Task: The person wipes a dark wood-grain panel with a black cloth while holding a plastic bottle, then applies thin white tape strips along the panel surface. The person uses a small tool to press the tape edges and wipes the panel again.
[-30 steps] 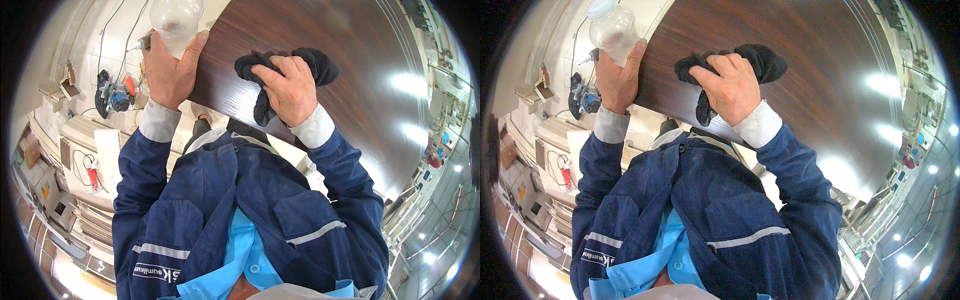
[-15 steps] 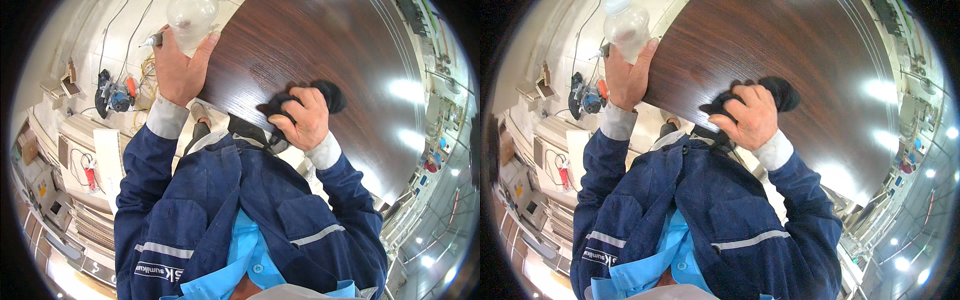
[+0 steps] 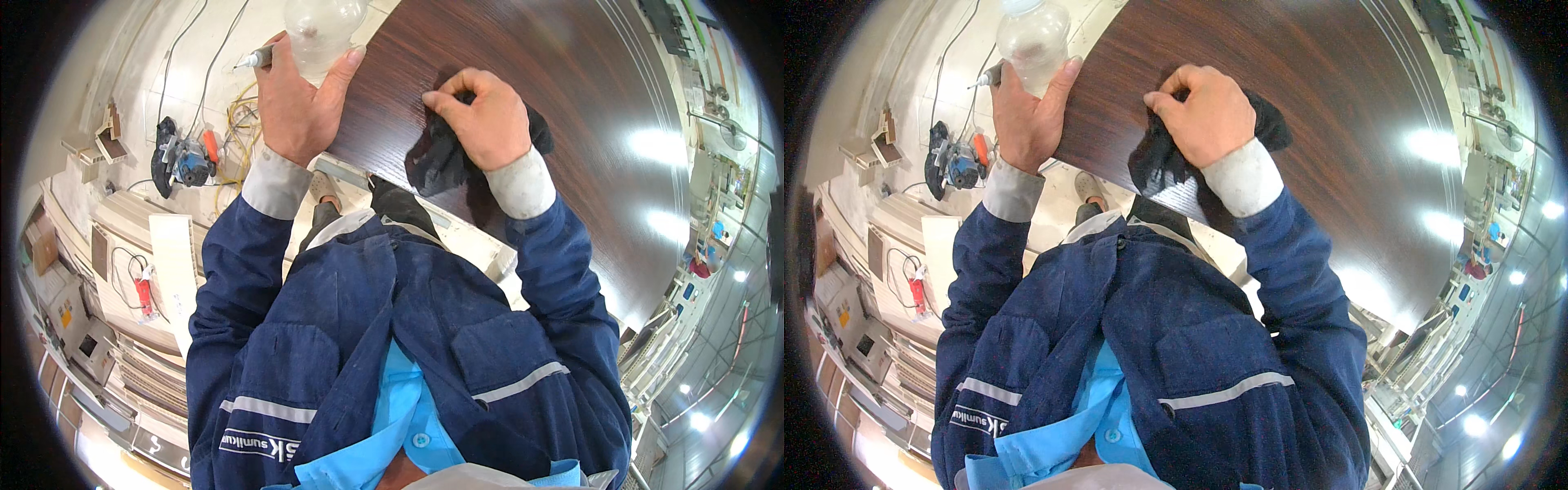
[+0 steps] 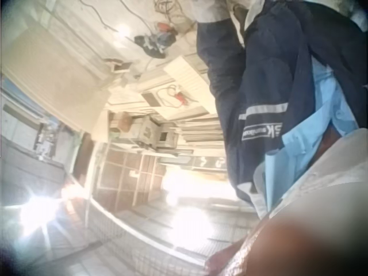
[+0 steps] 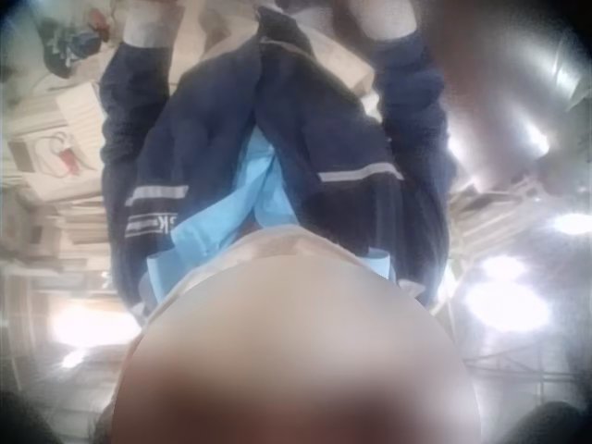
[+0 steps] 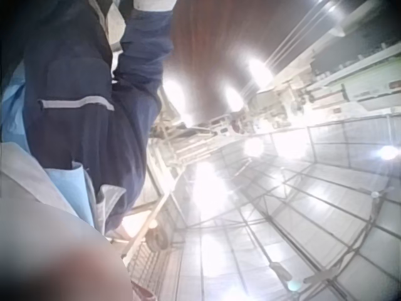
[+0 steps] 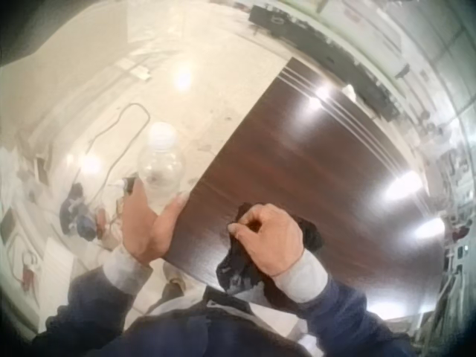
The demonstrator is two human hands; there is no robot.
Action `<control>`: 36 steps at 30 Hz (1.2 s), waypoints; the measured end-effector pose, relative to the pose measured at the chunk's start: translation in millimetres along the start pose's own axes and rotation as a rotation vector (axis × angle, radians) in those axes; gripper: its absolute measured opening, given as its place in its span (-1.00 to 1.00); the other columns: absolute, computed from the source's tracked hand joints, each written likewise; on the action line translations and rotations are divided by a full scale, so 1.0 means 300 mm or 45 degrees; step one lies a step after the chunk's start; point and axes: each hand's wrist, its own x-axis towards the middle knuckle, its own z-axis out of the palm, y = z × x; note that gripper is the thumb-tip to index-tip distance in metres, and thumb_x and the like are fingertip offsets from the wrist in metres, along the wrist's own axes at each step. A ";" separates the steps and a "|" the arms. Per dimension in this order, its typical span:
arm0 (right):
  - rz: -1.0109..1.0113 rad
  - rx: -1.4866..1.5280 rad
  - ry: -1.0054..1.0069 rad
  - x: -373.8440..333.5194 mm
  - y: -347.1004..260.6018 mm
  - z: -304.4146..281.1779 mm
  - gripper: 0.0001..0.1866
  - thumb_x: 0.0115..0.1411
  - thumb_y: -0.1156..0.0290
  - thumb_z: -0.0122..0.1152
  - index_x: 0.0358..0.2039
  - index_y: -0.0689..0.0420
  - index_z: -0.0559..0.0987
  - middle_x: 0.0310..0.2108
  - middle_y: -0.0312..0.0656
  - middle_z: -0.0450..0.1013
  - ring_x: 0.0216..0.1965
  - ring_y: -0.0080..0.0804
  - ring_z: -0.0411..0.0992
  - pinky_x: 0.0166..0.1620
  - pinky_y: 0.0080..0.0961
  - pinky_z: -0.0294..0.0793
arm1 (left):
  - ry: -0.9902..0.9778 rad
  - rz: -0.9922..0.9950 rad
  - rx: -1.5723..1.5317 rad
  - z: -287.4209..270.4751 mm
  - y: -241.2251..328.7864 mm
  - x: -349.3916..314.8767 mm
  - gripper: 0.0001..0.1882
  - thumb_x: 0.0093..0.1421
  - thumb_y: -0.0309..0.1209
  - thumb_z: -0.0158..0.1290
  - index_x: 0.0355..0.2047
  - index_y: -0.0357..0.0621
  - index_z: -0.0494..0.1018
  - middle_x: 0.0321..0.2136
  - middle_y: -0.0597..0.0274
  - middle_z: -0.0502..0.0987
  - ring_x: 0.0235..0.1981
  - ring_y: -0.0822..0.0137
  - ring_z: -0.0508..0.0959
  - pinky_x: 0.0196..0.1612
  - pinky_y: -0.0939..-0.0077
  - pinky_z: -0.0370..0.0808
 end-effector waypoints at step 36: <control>-0.837 -0.114 -0.013 -0.360 0.191 -0.021 -0.55 0.03 0.45 0.47 -0.01 -0.07 0.77 -0.17 -0.25 0.53 -0.11 -0.18 0.48 -0.06 -0.21 0.43 | -0.092 -0.070 -0.029 0.012 -0.046 -0.001 -0.28 0.32 0.12 0.34 0.14 -0.29 0.50 0.03 -0.17 0.59 0.12 -0.13 0.50 0.16 -0.06 0.46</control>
